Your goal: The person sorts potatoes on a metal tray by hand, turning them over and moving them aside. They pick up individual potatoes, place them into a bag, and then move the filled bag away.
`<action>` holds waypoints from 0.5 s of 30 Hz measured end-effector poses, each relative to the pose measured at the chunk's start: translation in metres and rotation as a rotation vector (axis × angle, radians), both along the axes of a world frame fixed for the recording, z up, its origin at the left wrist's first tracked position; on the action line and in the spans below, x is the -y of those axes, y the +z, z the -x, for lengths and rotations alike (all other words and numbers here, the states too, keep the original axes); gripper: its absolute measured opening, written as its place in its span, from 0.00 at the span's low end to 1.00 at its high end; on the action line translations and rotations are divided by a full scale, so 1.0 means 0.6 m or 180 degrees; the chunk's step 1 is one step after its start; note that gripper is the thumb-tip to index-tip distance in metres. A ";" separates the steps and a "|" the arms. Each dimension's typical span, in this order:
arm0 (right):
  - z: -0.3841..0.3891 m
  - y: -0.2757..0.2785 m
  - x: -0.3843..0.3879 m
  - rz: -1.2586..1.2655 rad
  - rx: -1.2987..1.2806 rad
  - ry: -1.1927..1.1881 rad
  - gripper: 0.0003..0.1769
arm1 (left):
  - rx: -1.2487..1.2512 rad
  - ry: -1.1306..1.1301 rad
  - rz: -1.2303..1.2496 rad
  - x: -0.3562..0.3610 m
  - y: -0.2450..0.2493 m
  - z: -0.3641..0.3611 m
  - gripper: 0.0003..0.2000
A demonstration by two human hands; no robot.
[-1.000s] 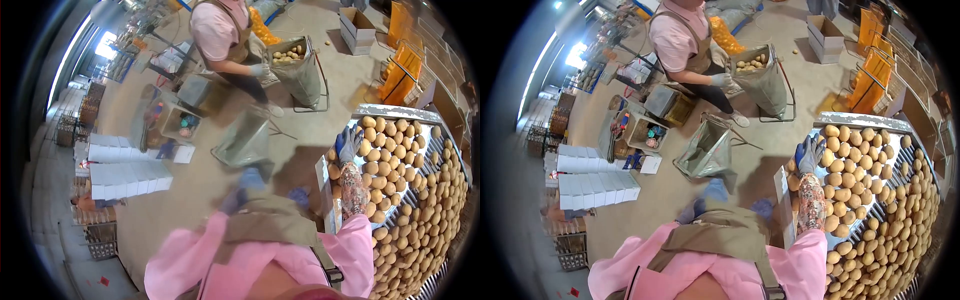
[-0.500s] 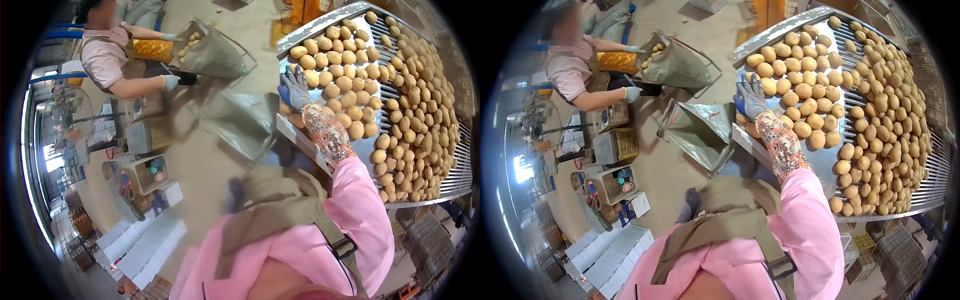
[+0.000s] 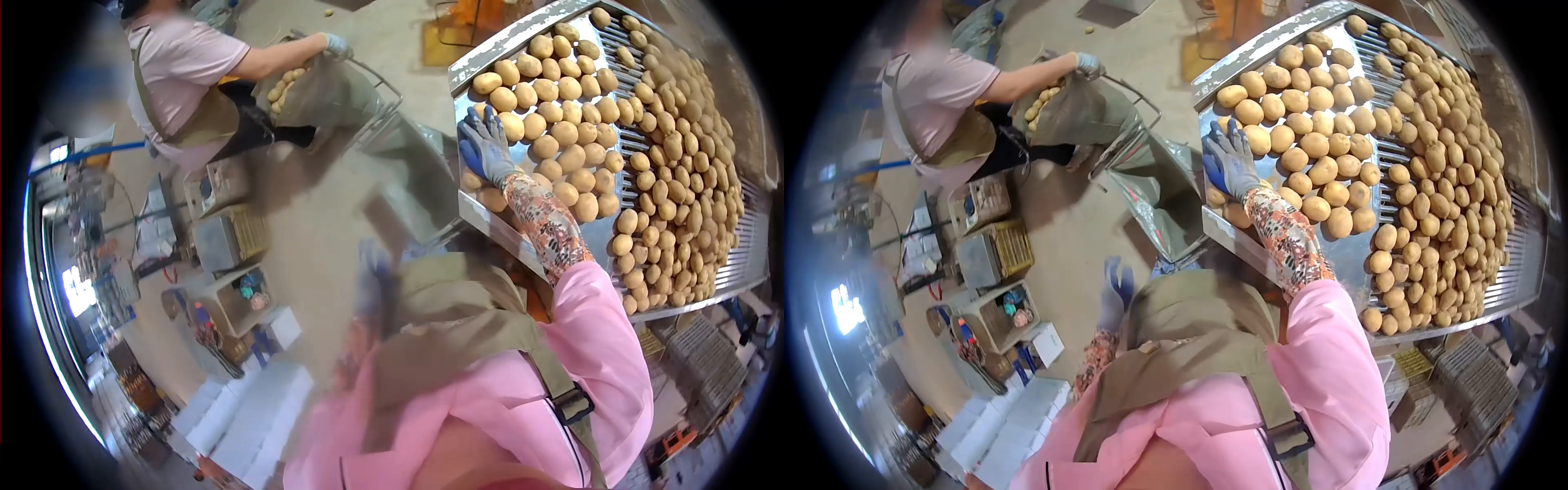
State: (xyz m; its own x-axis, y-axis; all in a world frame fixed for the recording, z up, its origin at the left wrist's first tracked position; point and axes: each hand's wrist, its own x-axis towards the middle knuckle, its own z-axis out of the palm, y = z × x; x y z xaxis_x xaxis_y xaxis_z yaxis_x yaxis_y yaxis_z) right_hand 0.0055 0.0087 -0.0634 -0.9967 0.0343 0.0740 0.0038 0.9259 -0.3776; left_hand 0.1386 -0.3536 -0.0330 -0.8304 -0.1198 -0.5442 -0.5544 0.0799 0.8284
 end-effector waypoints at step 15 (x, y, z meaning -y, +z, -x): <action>0.005 0.007 0.009 -0.0376 0.0735 -0.0270 0.24 | -0.0533 -0.3891 0.1896 -0.130 -0.173 0.540 0.27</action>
State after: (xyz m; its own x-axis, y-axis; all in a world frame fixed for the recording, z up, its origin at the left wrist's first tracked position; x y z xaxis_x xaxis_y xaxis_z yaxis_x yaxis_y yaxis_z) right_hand 0.0022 0.0034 -0.0591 -0.9815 0.1229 -0.1466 0.1566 0.9562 -0.2473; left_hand -0.1853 -0.2757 -0.1369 -0.6250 0.5516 -0.5523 0.2282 0.8058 0.5465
